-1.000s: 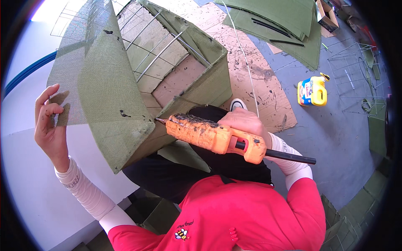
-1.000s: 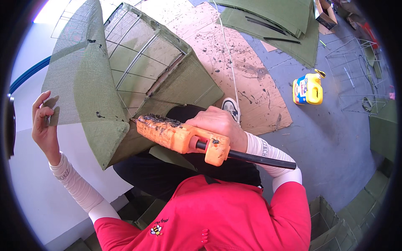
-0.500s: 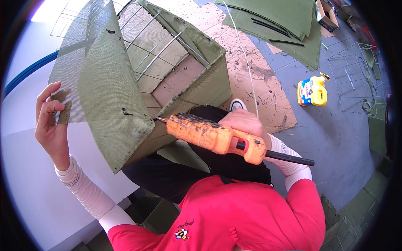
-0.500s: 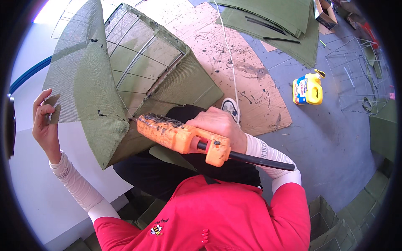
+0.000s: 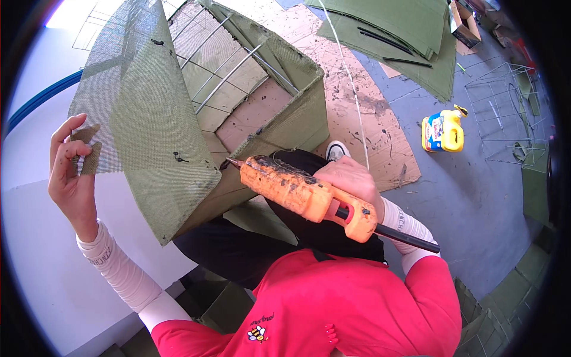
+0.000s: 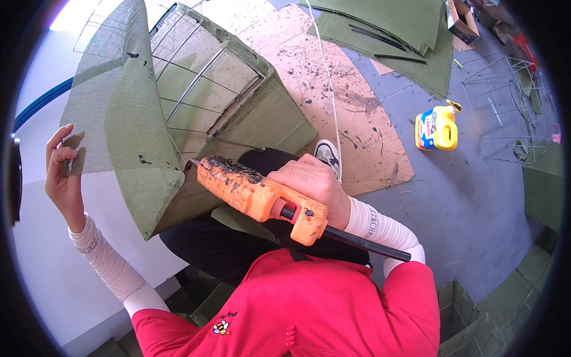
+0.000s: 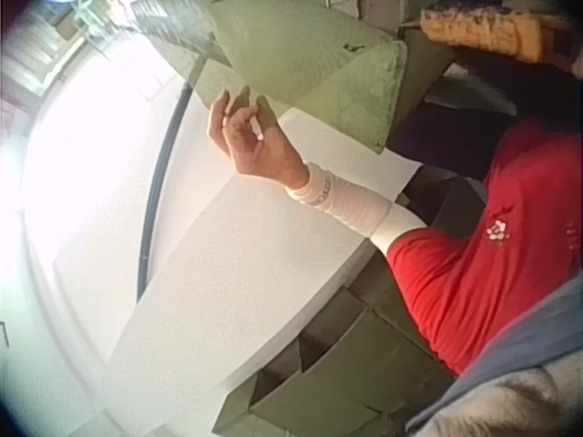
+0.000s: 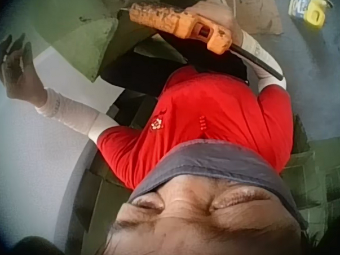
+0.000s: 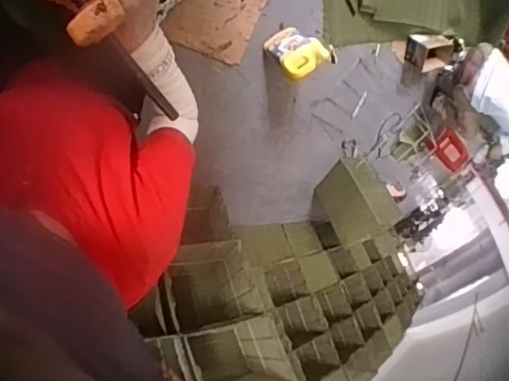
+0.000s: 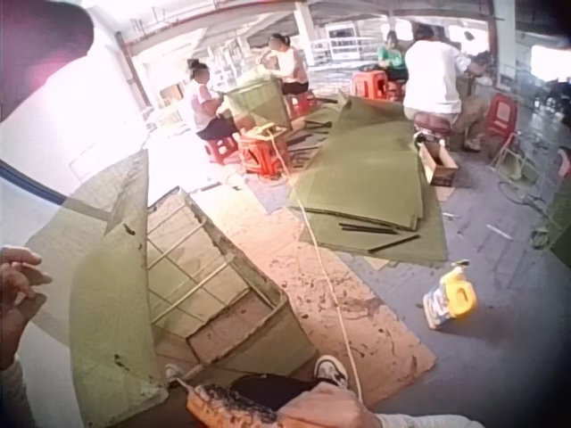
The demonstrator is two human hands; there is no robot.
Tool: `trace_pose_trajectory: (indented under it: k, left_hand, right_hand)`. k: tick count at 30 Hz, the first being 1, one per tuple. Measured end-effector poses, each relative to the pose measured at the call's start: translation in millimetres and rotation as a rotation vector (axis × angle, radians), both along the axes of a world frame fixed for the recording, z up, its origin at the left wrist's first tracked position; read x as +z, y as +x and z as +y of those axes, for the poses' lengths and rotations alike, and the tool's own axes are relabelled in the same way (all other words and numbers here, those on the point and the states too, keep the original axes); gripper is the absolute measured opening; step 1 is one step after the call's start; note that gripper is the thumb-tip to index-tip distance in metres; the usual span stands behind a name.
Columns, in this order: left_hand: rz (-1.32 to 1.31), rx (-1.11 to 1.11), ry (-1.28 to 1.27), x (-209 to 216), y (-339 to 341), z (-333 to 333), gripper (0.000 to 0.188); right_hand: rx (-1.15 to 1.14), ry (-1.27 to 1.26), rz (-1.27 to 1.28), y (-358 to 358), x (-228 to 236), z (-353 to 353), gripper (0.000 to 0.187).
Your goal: Assembling a wire-frame fabric storage bin using a hot glue gun.
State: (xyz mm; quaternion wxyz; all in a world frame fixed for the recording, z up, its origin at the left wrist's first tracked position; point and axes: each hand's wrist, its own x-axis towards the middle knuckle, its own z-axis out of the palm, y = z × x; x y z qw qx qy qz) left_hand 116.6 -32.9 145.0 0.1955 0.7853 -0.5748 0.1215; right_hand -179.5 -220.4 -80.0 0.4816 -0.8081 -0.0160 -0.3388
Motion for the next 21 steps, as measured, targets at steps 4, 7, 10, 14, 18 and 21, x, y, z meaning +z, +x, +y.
trace_pose_trajectory:
  k: [4,7,10,14,18,21]
  left_hand:
    - [0.004,-0.018,0.006,-3,2,0,0.014]
    - [0.016,-0.042,0.003,-9,3,-6,0.014]
    - [-0.008,-0.041,0.011,-3,-2,-8,0.014]
    - [-0.034,-0.068,0.007,-7,-1,-14,0.015]
    - [0.000,-0.081,-0.013,-7,-2,-16,0.015]
    - [-0.013,-0.066,-0.006,-6,-3,-17,0.015]
  right_hand:
    - [0.042,-0.001,0.018,5,3,4,0.037]
    - [0.032,0.009,0.008,2,1,5,0.038]
    - [0.026,0.026,0.021,-2,2,1,0.038]
    - [-0.020,-0.012,0.003,-2,2,-1,0.038]
    - [-0.009,-0.017,0.022,-3,5,-1,0.036]
    - [-0.025,-0.021,0.024,-5,3,-2,0.035]
